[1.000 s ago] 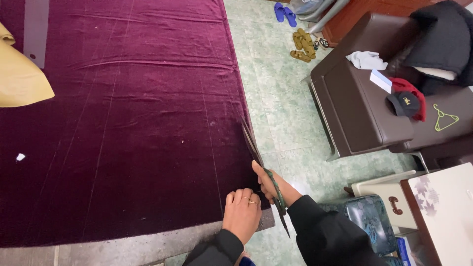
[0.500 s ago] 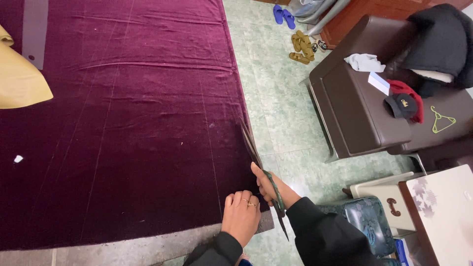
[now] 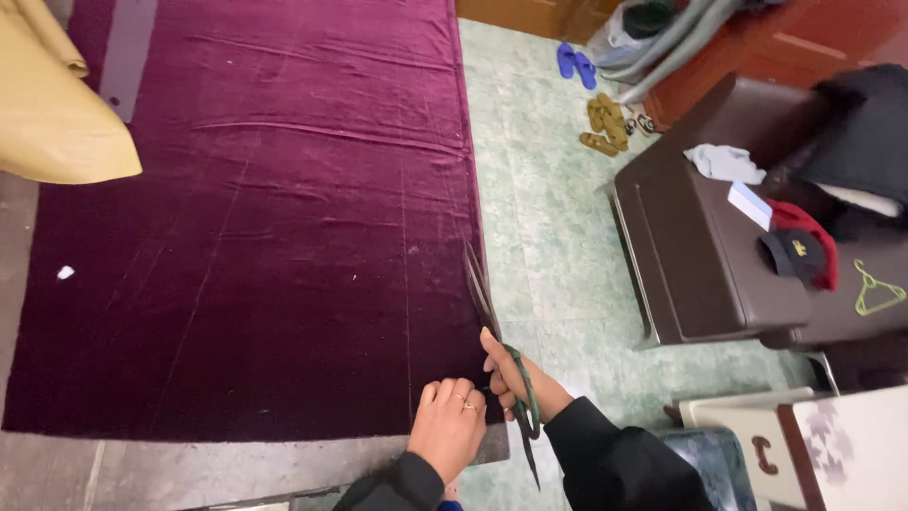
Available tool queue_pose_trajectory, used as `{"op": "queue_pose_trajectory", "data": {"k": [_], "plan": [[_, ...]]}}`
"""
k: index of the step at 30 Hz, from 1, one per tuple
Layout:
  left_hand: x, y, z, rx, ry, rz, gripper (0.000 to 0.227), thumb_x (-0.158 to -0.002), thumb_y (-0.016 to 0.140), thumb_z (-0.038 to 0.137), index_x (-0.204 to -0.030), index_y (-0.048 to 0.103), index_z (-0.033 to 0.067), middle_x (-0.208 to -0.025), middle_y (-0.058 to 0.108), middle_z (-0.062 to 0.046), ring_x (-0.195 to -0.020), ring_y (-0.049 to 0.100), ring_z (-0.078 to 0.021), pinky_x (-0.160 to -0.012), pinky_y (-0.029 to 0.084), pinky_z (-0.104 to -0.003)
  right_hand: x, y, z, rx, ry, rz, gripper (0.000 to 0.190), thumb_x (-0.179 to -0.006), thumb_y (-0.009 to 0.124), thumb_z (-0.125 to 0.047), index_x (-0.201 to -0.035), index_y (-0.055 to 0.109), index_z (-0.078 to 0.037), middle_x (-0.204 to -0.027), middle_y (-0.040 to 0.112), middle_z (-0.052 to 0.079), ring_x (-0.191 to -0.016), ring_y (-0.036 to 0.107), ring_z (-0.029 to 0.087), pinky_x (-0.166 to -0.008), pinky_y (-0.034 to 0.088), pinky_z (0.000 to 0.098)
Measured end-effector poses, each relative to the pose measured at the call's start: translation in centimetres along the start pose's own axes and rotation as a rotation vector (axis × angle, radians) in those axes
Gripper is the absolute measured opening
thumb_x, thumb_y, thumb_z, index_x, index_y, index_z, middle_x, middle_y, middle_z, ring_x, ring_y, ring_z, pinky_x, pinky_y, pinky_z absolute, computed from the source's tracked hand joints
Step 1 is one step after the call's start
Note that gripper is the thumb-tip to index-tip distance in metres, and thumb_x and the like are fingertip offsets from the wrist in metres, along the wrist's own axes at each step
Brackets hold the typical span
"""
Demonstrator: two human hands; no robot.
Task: The person uses a pair of large green-handled shears to cut a large piece of dark purple fabric laid out on a table. They follow pre-drawn white chalk lines, cutting along straight edges and curved sections to separate a specific shape from the main material.
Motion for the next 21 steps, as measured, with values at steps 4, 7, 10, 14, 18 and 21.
{"op": "queue_pose_trajectory", "data": {"k": [4, 7, 10, 14, 18, 21], "plan": [[-0.4, -1.4, 0.4, 0.023, 0.029, 0.068, 0.015, -0.09, 0.053, 0.014, -0.077, 0.055, 0.0077, -0.079, 0.049, -0.008, -0.073, 0.046, -0.0284, -0.064, 0.035, -0.042, 0.6, 0.2, 0.1, -0.042, -0.051, -0.081, 0.058, -0.081, 0.047, -0.072, -0.088, 0.044, -0.014, -0.057, 0.028, -0.002, -0.04, 0.028, 0.01, -0.038, 0.034, 0.0279], [-0.4, -1.5, 0.7, 0.034, 0.024, 0.11, 0.015, -0.09, 0.055, 0.014, -0.076, 0.054, 0.0091, -0.077, 0.048, -0.007, -0.069, 0.045, -0.0269, -0.062, 0.035, -0.041, 0.3, -0.6, 0.8, 0.001, -0.037, -0.053, 0.064, -0.079, 0.041, -0.076, -0.092, 0.044, -0.013, -0.059, 0.027, -0.001, -0.041, 0.026, 0.01, -0.036, 0.032, 0.0259], [-0.2, -0.3, 0.6, 0.053, -0.007, 0.005, 0.012, -0.089, 0.056, 0.019, -0.082, 0.058, 0.0101, -0.08, 0.05, -0.006, -0.072, 0.047, -0.0274, -0.064, 0.036, -0.041, 0.6, -1.0, 1.3, -0.036, -0.024, -0.1, 0.062, -0.079, 0.044, -0.076, -0.089, 0.044, -0.015, -0.058, 0.027, -0.003, -0.041, 0.022, 0.008, -0.038, 0.026, 0.0247], [-2.1, -2.1, 0.4, 0.001, -0.056, 0.083, 0.012, -0.09, 0.055, 0.021, -0.084, 0.058, 0.0118, -0.086, 0.056, -0.005, -0.075, 0.05, -0.0261, -0.067, 0.036, -0.041, -0.3, -1.7, 1.3, -0.029, -0.034, -0.171, 0.062, -0.08, 0.042, -0.076, -0.089, 0.044, -0.015, -0.059, 0.031, -0.002, -0.042, 0.026, 0.009, -0.039, 0.031, 0.0266], [-7.0, -4.6, -1.6, -0.074, -0.15, 0.12, 0.012, -0.089, 0.055, 0.022, -0.09, 0.061, 0.0118, -0.091, 0.059, -0.007, -0.08, 0.053, -0.0292, -0.071, 0.039, -0.043, -0.1, -2.1, 1.3, 0.005, -0.055, -0.176, 0.063, -0.079, 0.037, -0.077, -0.091, 0.043, -0.016, -0.06, 0.031, -0.003, -0.044, 0.027, 0.008, -0.042, 0.03, 0.0255], [-10.4, -3.8, -5.6, -0.234, -0.177, 0.118, 0.028, -0.088, 0.058, 0.029, -0.11, 0.061, 0.0123, -0.117, 0.061, -0.009, -0.107, 0.055, -0.0289, -0.085, 0.04, -0.043, -0.4, -2.3, 1.2, -0.016, -0.065, -0.187, 0.066, -0.075, 0.04, -0.079, -0.09, 0.041, -0.015, -0.059, 0.031, -0.002, -0.044, 0.026, 0.009, -0.043, 0.033, 0.0267]]}}
Point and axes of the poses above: each hand's wrist, its own x-axis away from the middle knuckle, its own y-axis out of the palm, z = x × y, the point moved 9 cm from there along -x, towards the middle knuckle
